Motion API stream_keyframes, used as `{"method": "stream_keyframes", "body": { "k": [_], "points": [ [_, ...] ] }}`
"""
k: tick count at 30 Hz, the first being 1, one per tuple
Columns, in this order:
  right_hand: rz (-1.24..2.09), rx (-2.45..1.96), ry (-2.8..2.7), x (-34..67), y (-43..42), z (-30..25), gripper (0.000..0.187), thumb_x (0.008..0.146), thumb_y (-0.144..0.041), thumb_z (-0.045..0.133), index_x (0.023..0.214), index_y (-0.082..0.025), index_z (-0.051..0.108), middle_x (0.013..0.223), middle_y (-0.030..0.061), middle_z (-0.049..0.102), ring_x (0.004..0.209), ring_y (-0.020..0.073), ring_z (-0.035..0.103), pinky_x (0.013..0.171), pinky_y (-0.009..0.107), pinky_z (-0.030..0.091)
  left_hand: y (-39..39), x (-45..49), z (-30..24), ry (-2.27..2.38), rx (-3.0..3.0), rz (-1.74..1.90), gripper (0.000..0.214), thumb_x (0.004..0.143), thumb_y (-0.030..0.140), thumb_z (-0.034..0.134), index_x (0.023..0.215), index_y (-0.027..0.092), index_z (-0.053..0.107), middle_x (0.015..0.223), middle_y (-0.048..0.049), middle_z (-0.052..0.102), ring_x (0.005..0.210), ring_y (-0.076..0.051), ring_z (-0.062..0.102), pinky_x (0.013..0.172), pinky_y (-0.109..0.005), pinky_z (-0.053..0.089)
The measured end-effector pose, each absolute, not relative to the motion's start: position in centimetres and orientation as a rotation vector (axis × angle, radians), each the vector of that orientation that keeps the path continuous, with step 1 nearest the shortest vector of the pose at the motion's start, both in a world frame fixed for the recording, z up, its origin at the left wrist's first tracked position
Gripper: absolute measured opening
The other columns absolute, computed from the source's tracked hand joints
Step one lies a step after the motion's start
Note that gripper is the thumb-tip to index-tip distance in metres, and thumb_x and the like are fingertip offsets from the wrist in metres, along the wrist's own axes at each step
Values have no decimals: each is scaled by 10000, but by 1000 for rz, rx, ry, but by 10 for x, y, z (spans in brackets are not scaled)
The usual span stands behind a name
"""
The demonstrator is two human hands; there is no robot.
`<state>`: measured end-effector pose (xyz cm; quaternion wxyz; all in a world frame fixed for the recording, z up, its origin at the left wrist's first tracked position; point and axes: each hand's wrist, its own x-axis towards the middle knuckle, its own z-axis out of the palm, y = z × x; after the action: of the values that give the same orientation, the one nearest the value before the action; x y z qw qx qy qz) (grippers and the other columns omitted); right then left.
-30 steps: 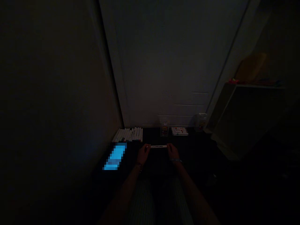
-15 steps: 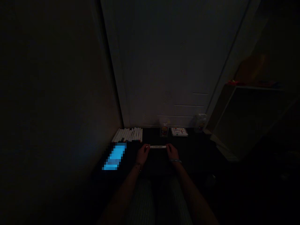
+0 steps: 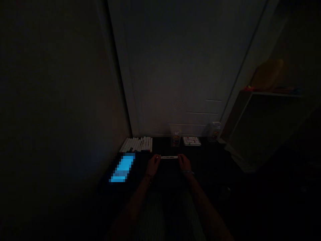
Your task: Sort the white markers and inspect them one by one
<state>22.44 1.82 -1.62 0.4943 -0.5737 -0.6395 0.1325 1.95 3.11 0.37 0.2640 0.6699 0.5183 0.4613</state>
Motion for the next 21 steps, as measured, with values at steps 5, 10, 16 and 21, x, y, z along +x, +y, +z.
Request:
{"method": "stream_keyframes", "body": {
  "k": [5, 10, 16, 21],
  "points": [
    [317, -1399, -1520, 224, 17, -15, 281, 855, -342, 341, 904, -199, 578, 863, 39, 623, 801, 154, 567, 728, 248, 411, 30, 20, 4, 1383, 1815, 1258, 350, 773, 476, 393, 806, 188, 589, 661, 22, 576, 630, -119, 516, 578, -201, 374],
    [349, -1391, -1515, 224, 16, -13, 295, 848, -374, 347, 879, -199, 583, 820, 27, 625, 755, 149, 566, 688, 237, 413, 30, 20, 3, 1400, 1829, 1266, 349, 777, 473, 387, 795, 186, 584, 634, 31, 559, 597, -107, 494, 562, -195, 366],
    [363, -1405, -1511, 224, 18, -15, 274, 831, -355, 373, 880, -196, 590, 824, 29, 627, 764, 153, 567, 694, 248, 419, 32, 19, 2, 1394, 1826, 1248, 349, 778, 473, 390, 814, 185, 583, 656, 24, 567, 619, -114, 503, 575, -199, 371],
    [362, -1386, -1508, 223, 17, -16, 271, 835, -349, 369, 879, -196, 588, 838, 31, 629, 772, 153, 572, 703, 251, 422, 31, 20, 4, 1377, 1812, 1262, 355, 774, 477, 393, 816, 182, 587, 648, 23, 564, 606, -115, 502, 564, -201, 372]
  ]
}}
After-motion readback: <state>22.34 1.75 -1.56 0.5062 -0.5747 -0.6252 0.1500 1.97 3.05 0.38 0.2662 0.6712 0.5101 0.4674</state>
